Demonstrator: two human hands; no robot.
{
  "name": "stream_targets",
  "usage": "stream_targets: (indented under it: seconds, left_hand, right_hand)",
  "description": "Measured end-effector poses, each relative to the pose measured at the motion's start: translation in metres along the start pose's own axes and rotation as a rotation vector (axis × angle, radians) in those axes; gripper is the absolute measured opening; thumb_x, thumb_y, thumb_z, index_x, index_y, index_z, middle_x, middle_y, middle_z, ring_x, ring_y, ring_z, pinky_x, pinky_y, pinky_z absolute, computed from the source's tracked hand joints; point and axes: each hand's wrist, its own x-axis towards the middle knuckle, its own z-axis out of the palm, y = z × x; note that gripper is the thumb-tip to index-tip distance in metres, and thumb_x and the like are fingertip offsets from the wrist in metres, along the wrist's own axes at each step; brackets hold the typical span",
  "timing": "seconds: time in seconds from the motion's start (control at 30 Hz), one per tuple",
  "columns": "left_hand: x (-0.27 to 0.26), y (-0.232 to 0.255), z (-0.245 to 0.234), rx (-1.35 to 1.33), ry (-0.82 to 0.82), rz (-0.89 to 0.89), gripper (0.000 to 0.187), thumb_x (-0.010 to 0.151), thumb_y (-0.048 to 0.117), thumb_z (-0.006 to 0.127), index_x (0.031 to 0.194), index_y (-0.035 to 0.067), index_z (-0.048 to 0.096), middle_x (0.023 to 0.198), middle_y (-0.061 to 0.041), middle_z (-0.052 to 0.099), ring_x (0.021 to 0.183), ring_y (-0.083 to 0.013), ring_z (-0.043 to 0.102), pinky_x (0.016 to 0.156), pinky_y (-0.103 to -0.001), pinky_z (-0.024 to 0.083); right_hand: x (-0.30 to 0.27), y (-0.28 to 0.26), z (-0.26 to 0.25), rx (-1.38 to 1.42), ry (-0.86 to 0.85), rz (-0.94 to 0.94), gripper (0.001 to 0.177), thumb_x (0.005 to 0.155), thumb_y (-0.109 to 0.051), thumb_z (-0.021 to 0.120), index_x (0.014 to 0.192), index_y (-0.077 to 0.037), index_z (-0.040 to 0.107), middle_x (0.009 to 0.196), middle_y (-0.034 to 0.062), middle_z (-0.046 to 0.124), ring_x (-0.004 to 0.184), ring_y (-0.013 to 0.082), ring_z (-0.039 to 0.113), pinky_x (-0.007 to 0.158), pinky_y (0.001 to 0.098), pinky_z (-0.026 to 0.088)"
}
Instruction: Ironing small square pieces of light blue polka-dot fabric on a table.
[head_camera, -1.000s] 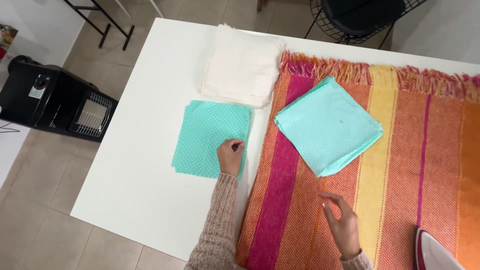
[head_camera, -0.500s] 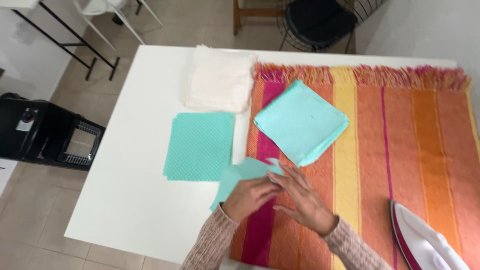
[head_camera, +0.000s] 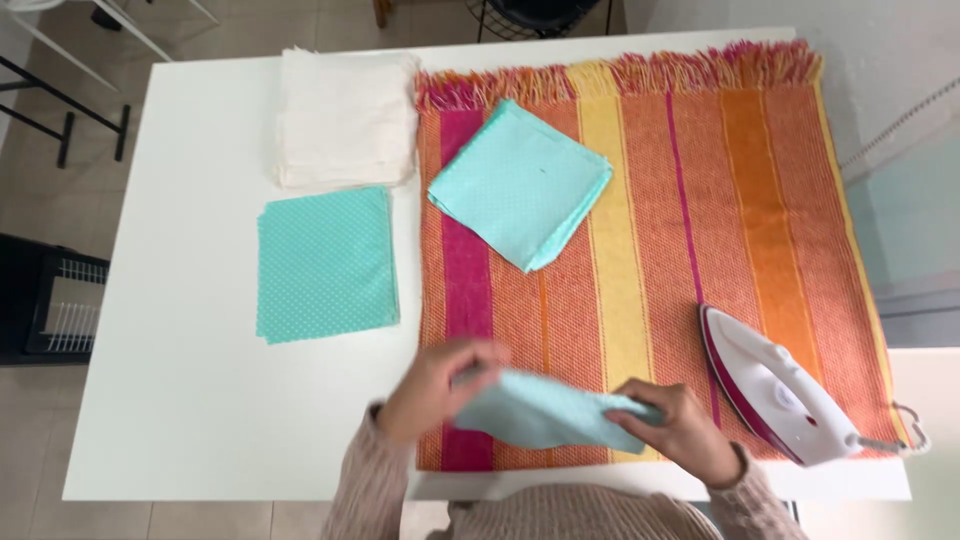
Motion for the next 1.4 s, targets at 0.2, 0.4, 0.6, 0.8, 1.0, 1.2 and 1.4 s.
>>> stream_targets:
  seconds: [0.2, 0.4, 0.6, 0.8, 1.0, 1.2, 1.4]
  left_hand:
    - [0.126, -0.064, 0.06, 0.385, 0.095, 0.17, 0.038, 0.082, 0.012, 0.082, 0.117, 0.015, 0.067, 0.092, 0.002, 0.078, 0.052, -0.0039, 0.056, 0.044, -0.017, 0.043]
    - [0.191, -0.16, 0.192, 0.611, -0.179, 0.225, 0.03, 0.084, 0.004, 0.075, 0.112, 0.015, 0.072, 0.103, 0.0, 0.079, 0.079, -0.0123, 0.074, 0.071, -0.025, 0.061]
    - [0.179, -0.198, 0.196, 0.501, -0.05, 0.256, 0.063, 0.072, 0.007, 0.088, 0.128, 0.01, 0.058, 0.092, -0.008, 0.071, 0.076, -0.0185, 0.067, 0.067, -0.029, 0.06]
    - [0.126, -0.201, 0.122, 0.692, -0.259, -0.106, 0.067, 0.077, 0.033, 0.085, 0.133, 0.013, 0.054, 0.112, -0.006, 0.073, 0.088, -0.0175, 0.068, 0.08, -0.032, 0.055]
    - [0.099, -0.189, 0.102, 0.629, -0.137, -0.298, 0.041, 0.083, 0.034, 0.081, 0.117, 0.018, 0.065, 0.112, 0.0, 0.072, 0.105, -0.0215, 0.064, 0.1, -0.045, 0.046]
    - [0.079, -0.201, 0.102, 0.37, 0.114, -0.334, 0.047, 0.085, 0.022, 0.079, 0.127, 0.014, 0.058, 0.093, -0.005, 0.07, 0.078, -0.0202, 0.071, 0.066, -0.034, 0.061]
    - [0.052, -0.197, 0.098, 0.204, 0.222, -0.303, 0.045, 0.093, 0.018, 0.072, 0.135, 0.014, 0.057, 0.104, -0.021, 0.071, 0.102, -0.0436, 0.069, 0.084, -0.051, 0.058]
  right_hand:
    - [-0.027, 0.068, 0.038, 0.082, 0.132, 0.387, 0.022, 0.081, -0.019, 0.082, 0.087, -0.003, 0.07, 0.051, 0.0018, 0.061, 0.039, 0.0115, 0.044, 0.037, 0.0266, 0.034]
    - [-0.056, 0.133, 0.065, -0.264, 0.26, 0.506, 0.034, 0.081, -0.03, 0.082, 0.067, -0.007, 0.059, 0.045, 0.0019, 0.058, 0.034, 0.0129, 0.048, 0.036, 0.0272, 0.038]
    - [-0.081, 0.148, 0.059, -0.216, 0.214, 0.631, 0.035, 0.089, -0.033, 0.073, 0.069, -0.006, 0.066, 0.047, 0.0026, 0.061, 0.038, 0.0125, 0.068, 0.034, 0.0248, 0.044]
    - [-0.081, 0.099, -0.015, -0.796, 0.671, 0.158, 0.016, 0.085, -0.01, 0.079, 0.1, -0.008, 0.073, 0.096, 0.0045, 0.073, 0.069, 0.0176, 0.063, 0.064, 0.0299, 0.053]
    - [-0.074, 0.182, -0.129, -0.587, 0.13, 0.676, 0.051, 0.086, -0.034, 0.074, 0.122, -0.001, 0.062, 0.103, 0.0252, 0.075, 0.073, 0.0306, 0.08, 0.056, 0.0346, 0.07]
    - [-0.058, 0.192, -0.136, -0.534, -0.161, 0.766, 0.042, 0.095, -0.042, 0.057, 0.112, -0.005, 0.065, 0.07, 0.0122, 0.078, 0.047, 0.0159, 0.075, 0.036, 0.0208, 0.062]
    - [-0.01, 0.11, -0.064, -0.605, -0.297, 0.468, 0.063, 0.08, -0.065, 0.07, 0.121, -0.018, 0.07, 0.096, 0.0213, 0.078, 0.092, 0.0409, 0.076, 0.083, 0.0513, 0.061]
